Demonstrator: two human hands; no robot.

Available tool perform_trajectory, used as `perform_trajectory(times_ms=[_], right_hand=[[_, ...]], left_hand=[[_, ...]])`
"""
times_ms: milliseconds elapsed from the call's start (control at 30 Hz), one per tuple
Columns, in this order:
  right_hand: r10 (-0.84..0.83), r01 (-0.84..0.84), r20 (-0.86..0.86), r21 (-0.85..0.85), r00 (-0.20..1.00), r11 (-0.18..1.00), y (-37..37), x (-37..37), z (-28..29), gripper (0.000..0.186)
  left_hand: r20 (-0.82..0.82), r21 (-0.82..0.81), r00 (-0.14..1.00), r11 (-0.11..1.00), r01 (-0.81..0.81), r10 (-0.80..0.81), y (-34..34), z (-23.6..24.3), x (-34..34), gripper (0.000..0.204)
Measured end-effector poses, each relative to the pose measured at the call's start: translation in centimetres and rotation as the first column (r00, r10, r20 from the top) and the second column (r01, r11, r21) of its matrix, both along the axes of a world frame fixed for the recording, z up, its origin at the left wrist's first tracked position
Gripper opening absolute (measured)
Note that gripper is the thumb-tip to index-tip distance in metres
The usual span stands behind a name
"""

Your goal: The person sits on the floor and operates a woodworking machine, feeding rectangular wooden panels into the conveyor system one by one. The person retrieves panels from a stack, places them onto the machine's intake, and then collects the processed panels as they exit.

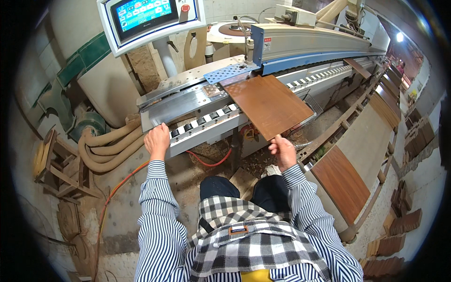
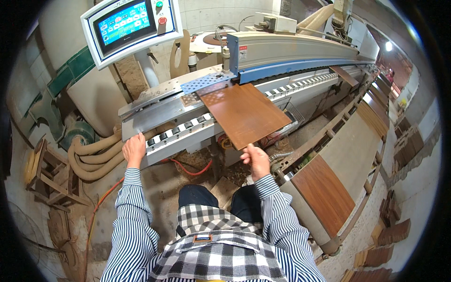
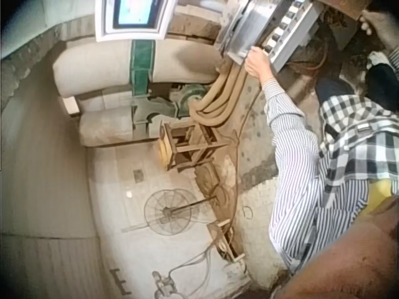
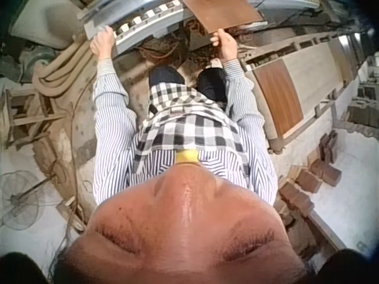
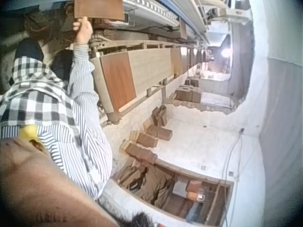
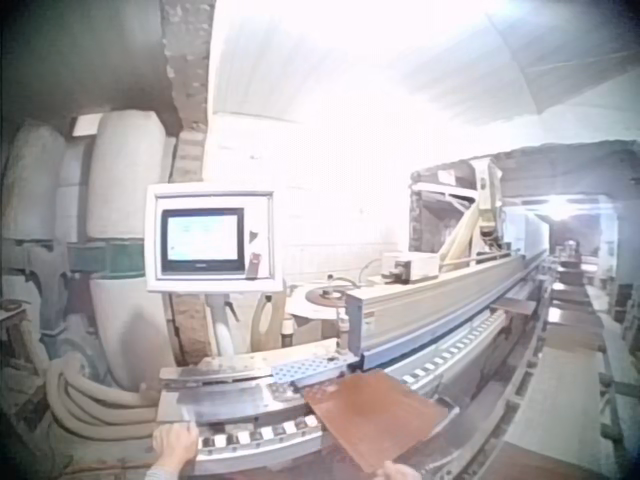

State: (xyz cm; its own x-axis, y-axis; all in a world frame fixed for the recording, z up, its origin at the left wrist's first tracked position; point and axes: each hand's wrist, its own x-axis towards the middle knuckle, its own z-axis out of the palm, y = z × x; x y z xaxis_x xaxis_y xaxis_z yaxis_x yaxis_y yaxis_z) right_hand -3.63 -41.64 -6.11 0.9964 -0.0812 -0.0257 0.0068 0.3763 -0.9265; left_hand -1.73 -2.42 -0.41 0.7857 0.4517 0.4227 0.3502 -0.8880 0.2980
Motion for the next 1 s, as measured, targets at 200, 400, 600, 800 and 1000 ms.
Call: perform_trajectory(times_ms=[200,400,600,800,1000], right_hand=[[-0.363,0.346,-0.081,-0.166,0.928,0.923,-12.4,-6.1,-5.9,0.033],[-0.902,0.784,-0.091,-0.463,0.421,0.413,-28.4,-23.3,-13.9,0.055],[-0.951,0.804,-0.251,-0.519,0.182,0.29,-30.4,-30.3,-12.3,0.057],[-0.985,0.798,-0.171,-0.591,0.019,0.118,-30.2,-30.5,-13.9,0.041],[-0.938,0.9,-0.251,-0.304,0.24,0.312,-29.3,-31.7,-19.7,0.019]], left_hand=[[0.004,-0.02,1.0,1.0,0.005,-0.005,-0.4,0.3,0.0,0.04],[-0.012,0.006,1.0,1.0,-0.004,0.004,0.0,0.0,-0.2,0.041],[-0.069,-0.01,0.997,1.0,-0.03,0.029,0.1,0.1,0.0,0.041],[-0.032,0.018,0.999,1.0,-0.006,0.007,-0.2,-0.1,0.2,0.041],[-0.018,0.025,1.0,1.0,-0.012,0.012,0.0,0.0,0.0,0.04]])
